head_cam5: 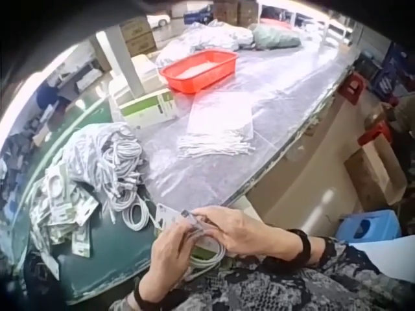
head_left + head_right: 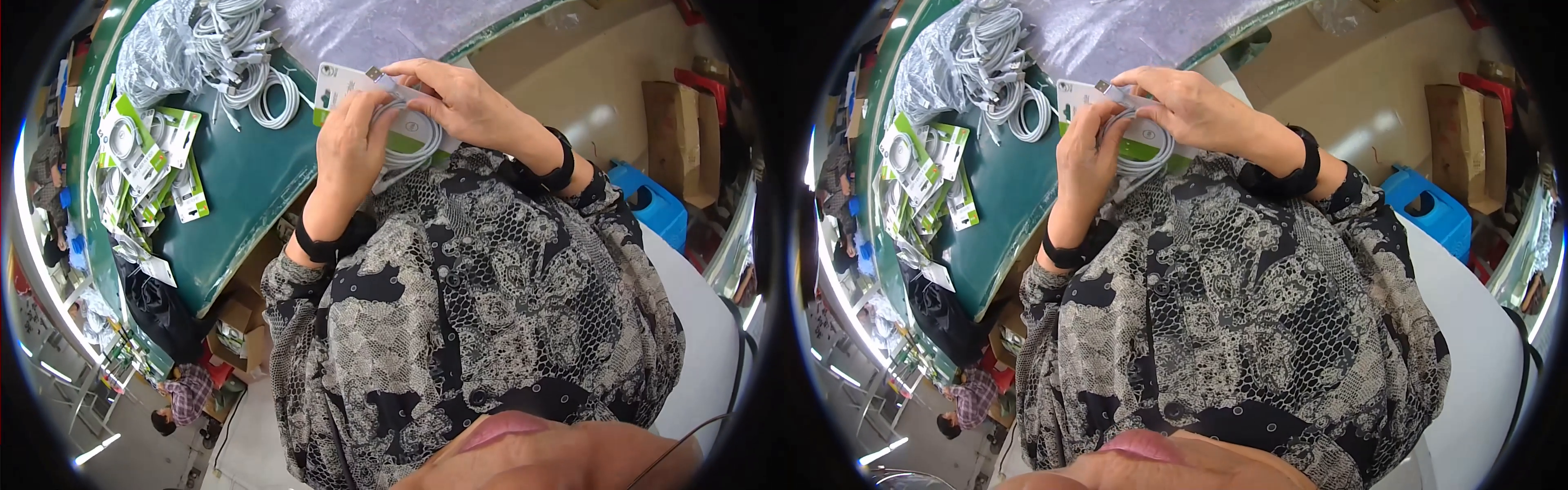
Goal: The person packages a cable by placing it onto a cardboard backing and threading a plastic tie through the holes to secure it. They then turn the package over to thread the tie back through and pull it tight before placing the finished package into a box.
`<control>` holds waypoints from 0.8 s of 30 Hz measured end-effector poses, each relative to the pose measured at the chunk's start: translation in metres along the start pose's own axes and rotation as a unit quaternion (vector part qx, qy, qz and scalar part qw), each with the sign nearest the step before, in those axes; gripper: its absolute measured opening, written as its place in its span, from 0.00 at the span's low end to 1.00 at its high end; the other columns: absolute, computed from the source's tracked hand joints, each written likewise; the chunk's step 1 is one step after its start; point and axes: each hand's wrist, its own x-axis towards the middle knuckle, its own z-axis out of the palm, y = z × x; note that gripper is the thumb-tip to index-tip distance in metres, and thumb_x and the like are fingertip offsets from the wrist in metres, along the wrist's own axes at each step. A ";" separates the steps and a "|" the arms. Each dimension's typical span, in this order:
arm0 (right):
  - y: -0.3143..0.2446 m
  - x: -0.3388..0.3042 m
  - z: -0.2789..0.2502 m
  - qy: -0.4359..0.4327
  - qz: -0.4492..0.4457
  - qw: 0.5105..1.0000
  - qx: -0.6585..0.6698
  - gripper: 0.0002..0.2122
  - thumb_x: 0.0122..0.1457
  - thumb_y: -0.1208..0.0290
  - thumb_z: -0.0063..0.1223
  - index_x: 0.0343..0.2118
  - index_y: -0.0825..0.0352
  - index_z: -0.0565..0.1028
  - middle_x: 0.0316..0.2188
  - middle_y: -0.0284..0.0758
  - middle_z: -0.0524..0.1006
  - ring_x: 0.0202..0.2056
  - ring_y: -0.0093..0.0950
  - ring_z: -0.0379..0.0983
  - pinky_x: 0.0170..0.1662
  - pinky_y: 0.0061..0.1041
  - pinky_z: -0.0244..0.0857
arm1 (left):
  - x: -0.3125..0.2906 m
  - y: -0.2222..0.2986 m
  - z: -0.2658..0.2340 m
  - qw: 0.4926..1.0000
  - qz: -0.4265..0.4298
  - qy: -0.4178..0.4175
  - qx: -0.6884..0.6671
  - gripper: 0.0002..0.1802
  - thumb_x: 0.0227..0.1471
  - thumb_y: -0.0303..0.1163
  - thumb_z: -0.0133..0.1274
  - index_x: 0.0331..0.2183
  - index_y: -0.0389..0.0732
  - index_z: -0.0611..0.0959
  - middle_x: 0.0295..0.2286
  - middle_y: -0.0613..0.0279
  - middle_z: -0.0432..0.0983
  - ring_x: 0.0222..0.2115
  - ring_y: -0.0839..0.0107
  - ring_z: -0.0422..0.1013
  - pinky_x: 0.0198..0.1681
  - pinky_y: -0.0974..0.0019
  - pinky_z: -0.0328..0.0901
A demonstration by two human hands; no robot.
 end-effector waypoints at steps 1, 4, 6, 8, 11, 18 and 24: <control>-0.001 -0.004 0.001 0.006 -0.012 1.000 -0.009 0.18 0.53 0.79 0.54 0.49 0.67 0.71 0.34 0.37 0.74 0.34 0.29 0.71 0.40 0.27 0.66 | -0.005 0.001 0.001 0.999 -0.007 -0.016 -0.027 0.09 0.49 0.27 0.56 0.34 0.38 0.76 0.29 0.54 0.74 0.31 0.56 0.72 0.33 0.60 0.65; -0.008 -0.010 -0.002 0.015 -0.064 0.994 -0.087 0.18 0.51 0.78 0.56 0.47 0.65 0.71 0.34 0.36 0.73 0.35 0.29 0.70 0.41 0.29 0.65 | -0.024 0.004 0.001 0.997 -0.035 -0.017 -0.059 0.08 0.49 0.26 0.55 0.34 0.38 0.76 0.28 0.53 0.74 0.28 0.54 0.72 0.30 0.60 0.65; -0.012 -0.011 -0.005 0.026 -0.150 0.962 -0.226 0.19 0.49 0.78 0.58 0.46 0.64 0.71 0.34 0.34 0.72 0.37 0.30 0.69 0.43 0.30 0.63 | -0.032 0.001 0.003 0.996 -0.052 -0.018 -0.077 0.07 0.50 0.26 0.54 0.34 0.39 0.76 0.27 0.52 0.74 0.27 0.53 0.73 0.28 0.59 0.65; -0.006 -0.018 0.000 -0.009 -0.111 0.971 -0.211 0.19 0.48 0.78 0.58 0.45 0.64 0.71 0.34 0.34 0.72 0.37 0.31 0.68 0.44 0.30 0.62 | -0.034 -0.005 0.009 0.994 -0.075 -0.044 -0.064 0.05 0.50 0.25 0.53 0.33 0.38 0.75 0.26 0.52 0.75 0.26 0.53 0.73 0.28 0.60 0.66; 0.002 -0.027 0.007 -0.073 -0.037 0.980 -0.183 0.18 0.48 0.77 0.58 0.44 0.64 0.71 0.35 0.34 0.72 0.39 0.33 0.68 0.46 0.31 0.60 | -0.039 -0.017 0.020 0.993 -0.090 -0.043 -0.070 0.05 0.51 0.25 0.53 0.32 0.38 0.75 0.26 0.52 0.75 0.26 0.53 0.73 0.27 0.60 0.66; 0.018 -0.017 0.023 -0.013 -0.018 0.968 -0.249 0.16 0.48 0.76 0.57 0.43 0.64 0.72 0.36 0.34 0.73 0.39 0.32 0.68 0.44 0.30 0.59 | -0.019 -0.022 0.035 0.998 0.020 0.052 -0.034 0.07 0.49 0.23 0.55 0.32 0.36 0.74 0.25 0.52 0.74 0.24 0.55 0.73 0.25 0.62 0.66; -0.004 0.005 -0.007 0.072 -0.091 0.950 -0.291 0.13 0.49 0.78 0.56 0.40 0.63 0.73 0.38 0.35 0.73 0.41 0.35 0.69 0.46 0.31 0.60 | 0.016 -0.005 0.012 0.989 0.080 0.116 -0.051 0.07 0.49 0.23 0.56 0.31 0.36 0.74 0.24 0.54 0.73 0.22 0.56 0.72 0.24 0.63 0.65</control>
